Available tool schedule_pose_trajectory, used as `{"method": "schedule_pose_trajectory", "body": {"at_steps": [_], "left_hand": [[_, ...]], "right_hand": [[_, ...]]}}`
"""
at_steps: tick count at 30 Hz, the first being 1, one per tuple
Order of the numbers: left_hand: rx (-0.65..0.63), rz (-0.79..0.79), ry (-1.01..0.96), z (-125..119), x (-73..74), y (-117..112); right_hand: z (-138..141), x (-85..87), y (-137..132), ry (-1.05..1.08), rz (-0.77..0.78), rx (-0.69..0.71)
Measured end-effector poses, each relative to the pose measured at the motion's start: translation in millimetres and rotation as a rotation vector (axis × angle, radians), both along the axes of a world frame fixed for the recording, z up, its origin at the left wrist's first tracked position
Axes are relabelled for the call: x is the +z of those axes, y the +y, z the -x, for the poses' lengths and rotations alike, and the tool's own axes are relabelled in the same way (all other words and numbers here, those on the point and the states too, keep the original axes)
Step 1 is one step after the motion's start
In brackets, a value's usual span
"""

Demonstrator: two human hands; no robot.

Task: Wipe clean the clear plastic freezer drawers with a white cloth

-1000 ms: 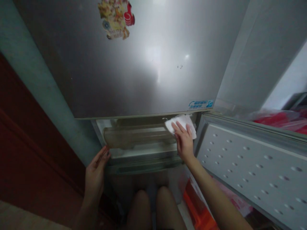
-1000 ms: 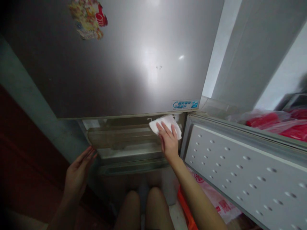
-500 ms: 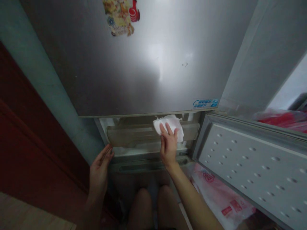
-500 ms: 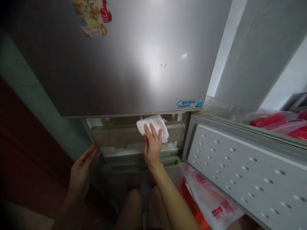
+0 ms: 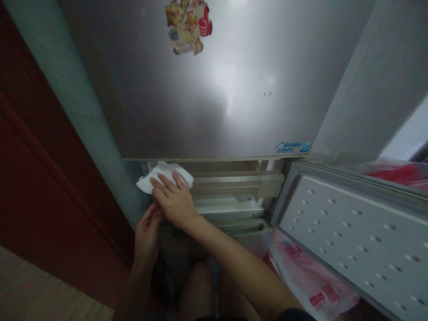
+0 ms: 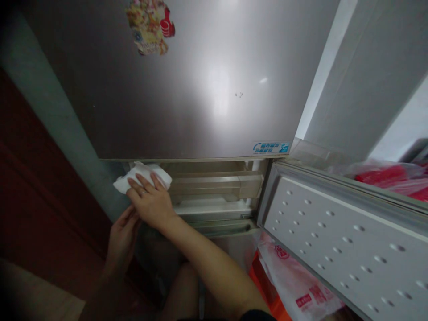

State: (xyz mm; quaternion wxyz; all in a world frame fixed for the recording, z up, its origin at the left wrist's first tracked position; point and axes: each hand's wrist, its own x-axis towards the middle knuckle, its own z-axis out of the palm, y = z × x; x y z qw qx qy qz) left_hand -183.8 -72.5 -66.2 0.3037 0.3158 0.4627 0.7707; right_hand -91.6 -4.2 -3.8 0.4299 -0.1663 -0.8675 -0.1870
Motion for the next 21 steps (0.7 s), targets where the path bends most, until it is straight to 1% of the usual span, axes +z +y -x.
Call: {"method": "schedule_pose_trajectory", "body": {"at_steps": [3, 5, 7, 10, 12, 15, 18, 21], "left_hand": [[-0.013, 0.01, -0.007, -0.9, 2.2, -0.4], [-0.005, 0.018, -0.019, -1.0, 3.0, -0.7], [0.002, 0.026, -0.015, -0.4, 2.5, -1.1], [0.005, 0.04, 0.006, 0.7, 0.8, -1.4], [0.016, 0.053, 0.01, 1.2, 0.0, -1.5], [0.02, 0.034, 0.033, 1.5, -0.2, -1.1], [0.028, 0.023, 0.05, 1.6, 0.0, -0.5], [0.038, 0.042, 0.049, 1.8, 0.1, -0.7]], "right_hand": [[-4.0, 7.7, 1.3, -0.069, -0.019, 0.011], [-15.7, 8.6, 4.5, -0.08, -0.059, 0.031], [-33.7, 6.6, 8.6, -0.065, -0.099, 0.041], [-70.0, 0.8, 15.0, -0.003, -0.115, 0.031], [-98.5, -4.0, 19.2, 0.046, -0.091, 0.019], [-144.2, -12.4, 25.3, 0.115, -0.068, -0.008], [-187.5, -22.1, 31.9, 0.233, -0.052, -0.086], [-220.9, -31.3, 38.7, 0.369, -0.026, -0.182]]}}
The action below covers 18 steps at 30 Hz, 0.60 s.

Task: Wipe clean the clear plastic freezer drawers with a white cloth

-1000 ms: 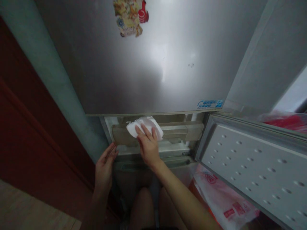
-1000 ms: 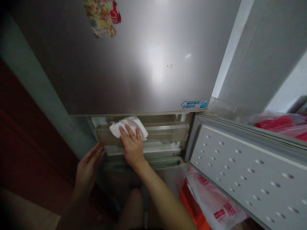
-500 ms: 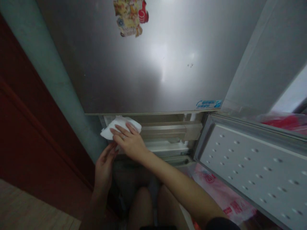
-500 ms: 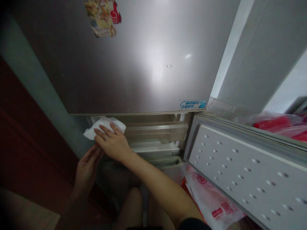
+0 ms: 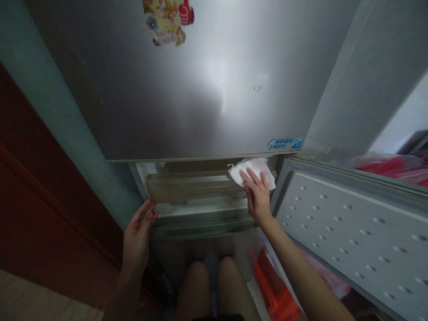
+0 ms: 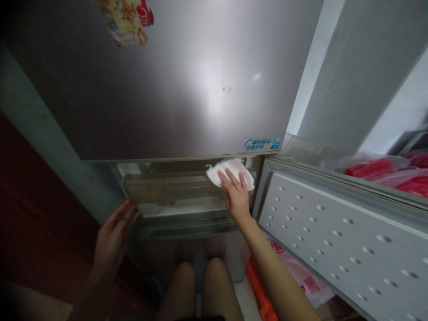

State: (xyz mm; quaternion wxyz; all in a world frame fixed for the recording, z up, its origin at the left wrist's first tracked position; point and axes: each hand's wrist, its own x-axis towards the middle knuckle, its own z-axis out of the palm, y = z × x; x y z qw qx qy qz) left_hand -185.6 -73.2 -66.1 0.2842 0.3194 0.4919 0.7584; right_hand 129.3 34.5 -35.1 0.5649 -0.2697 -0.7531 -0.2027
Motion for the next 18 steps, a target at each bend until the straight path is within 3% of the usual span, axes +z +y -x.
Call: {"method": "schedule_pose_trajectory", "body": {"at_steps": [4, 8, 13, 18], "left_hand": [[-0.002, 0.012, 0.002, -0.4, 0.4, -1.0], [-0.004, 0.016, 0.008, -1.0, 1.0, -1.5], [-0.021, 0.004, -0.004, -1.9, 0.0, -0.2], [-0.015, -0.026, -0.031, -4.5, -0.7, 1.5]], "right_hand": [[-18.9, -7.2, 4.8, 0.219, 0.04, -0.063], [-9.0, -7.2, -0.6, 0.38, 0.082, -0.062], [31.9, 0.5, -15.2, 0.393, 0.122, -0.048], [103.8, 13.7, -33.2, 0.193, 0.205, 0.028]]}}
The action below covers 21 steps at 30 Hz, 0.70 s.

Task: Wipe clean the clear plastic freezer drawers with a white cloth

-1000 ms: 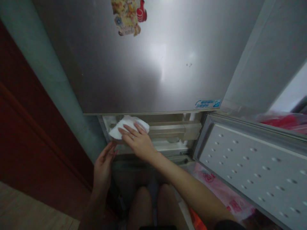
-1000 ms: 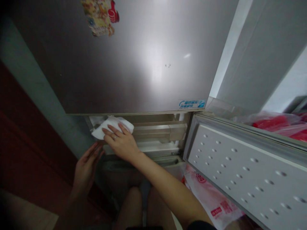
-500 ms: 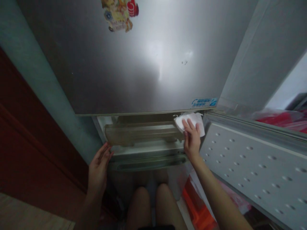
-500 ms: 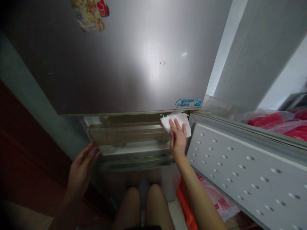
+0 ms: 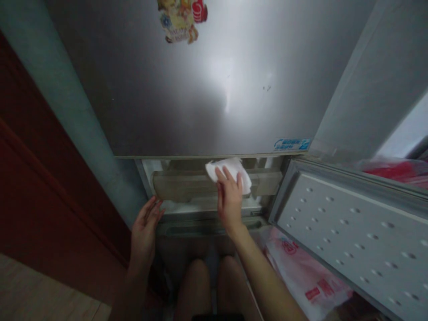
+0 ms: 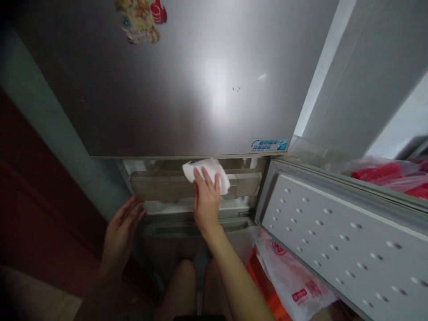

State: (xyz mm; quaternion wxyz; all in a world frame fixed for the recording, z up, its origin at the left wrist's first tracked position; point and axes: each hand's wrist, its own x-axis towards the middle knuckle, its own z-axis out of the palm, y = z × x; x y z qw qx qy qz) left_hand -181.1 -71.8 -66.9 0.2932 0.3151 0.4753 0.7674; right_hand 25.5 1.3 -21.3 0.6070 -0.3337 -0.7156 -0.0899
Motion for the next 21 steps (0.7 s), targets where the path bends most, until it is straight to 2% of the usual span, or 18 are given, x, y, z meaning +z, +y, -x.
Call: {"method": "schedule_pose_trajectory", "body": {"at_steps": [6, 9, 11, 15, 21], "left_hand": [[-0.006, -0.012, -0.016, -1.1, 0.6, 1.0], [-0.014, -0.009, -0.01, -0.6, -0.7, 0.7], [-0.027, 0.002, -0.004, -0.3, -0.9, -0.5], [-0.019, 0.022, -0.001, -0.4, 0.6, -3.5], [0.006, 0.028, -0.006, -0.4, 0.5, -3.0]], "right_hand": [[91.0, 23.2, -16.7, -0.36, 0.005, 0.124], [116.6, 37.4, -18.8, -0.534, 0.006, 0.158], [121.6, 43.8, -17.8, -0.586, 0.01, 0.161], [101.2, 42.6, -10.6, -0.563, -0.002, 0.143], [18.4, 26.5, 3.5, -0.345, -0.042, 0.059]]}}
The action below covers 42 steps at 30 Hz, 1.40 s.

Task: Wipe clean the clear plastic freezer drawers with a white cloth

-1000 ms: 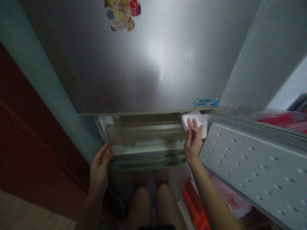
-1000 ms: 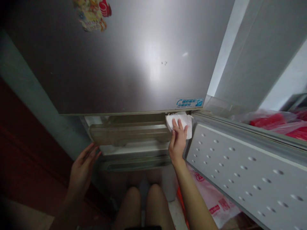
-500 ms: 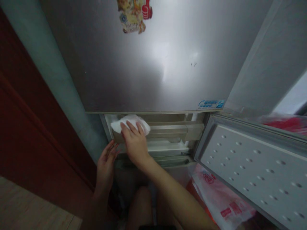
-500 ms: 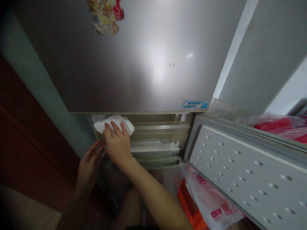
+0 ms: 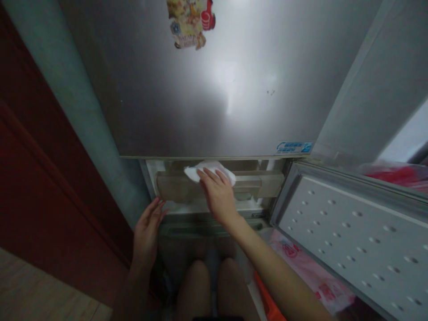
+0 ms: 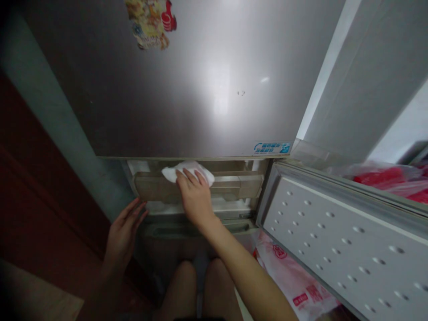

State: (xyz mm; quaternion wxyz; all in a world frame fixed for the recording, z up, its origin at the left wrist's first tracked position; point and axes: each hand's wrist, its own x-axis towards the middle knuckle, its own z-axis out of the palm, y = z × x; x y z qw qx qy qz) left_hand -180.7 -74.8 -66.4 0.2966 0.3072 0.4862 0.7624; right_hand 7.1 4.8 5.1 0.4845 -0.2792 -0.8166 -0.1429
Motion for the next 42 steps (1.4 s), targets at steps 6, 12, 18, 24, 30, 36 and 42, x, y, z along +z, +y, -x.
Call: {"method": "schedule_pose_trajectory", "body": {"at_steps": [6, 12, 18, 24, 30, 36, 42], "left_hand": [[0.005, -0.006, 0.002, 0.5, -1.8, 1.4], [0.005, -0.01, -0.029, -0.7, -0.2, 1.9], [0.013, -0.006, -0.017, -1.9, 1.1, -0.1], [0.011, -0.007, -0.018, -1.9, 1.5, 1.2], [-0.021, -0.02, -0.068, -2.4, 2.8, 2.2], [-0.02, -0.048, -0.118, -4.4, 2.3, 3.8], [-0.009, -0.015, -0.056, -5.1, 2.4, 0.5]], "right_hand": [[-97.8, -9.2, 13.5, 0.107, -0.012, -0.09], [-149.8, -17.6, 25.3, 0.334, 0.023, -0.246], [-118.2, -24.5, 15.3, 0.43, -0.014, -0.216], [-33.1, -24.9, -4.2, 0.239, 0.011, -0.02], [59.6, -19.3, -10.7, -0.013, -0.096, 0.156], [91.6, -9.8, -7.7, -0.266, -0.126, 0.226], [36.4, -20.4, -1.0, -0.188, -0.23, 0.225]]}}
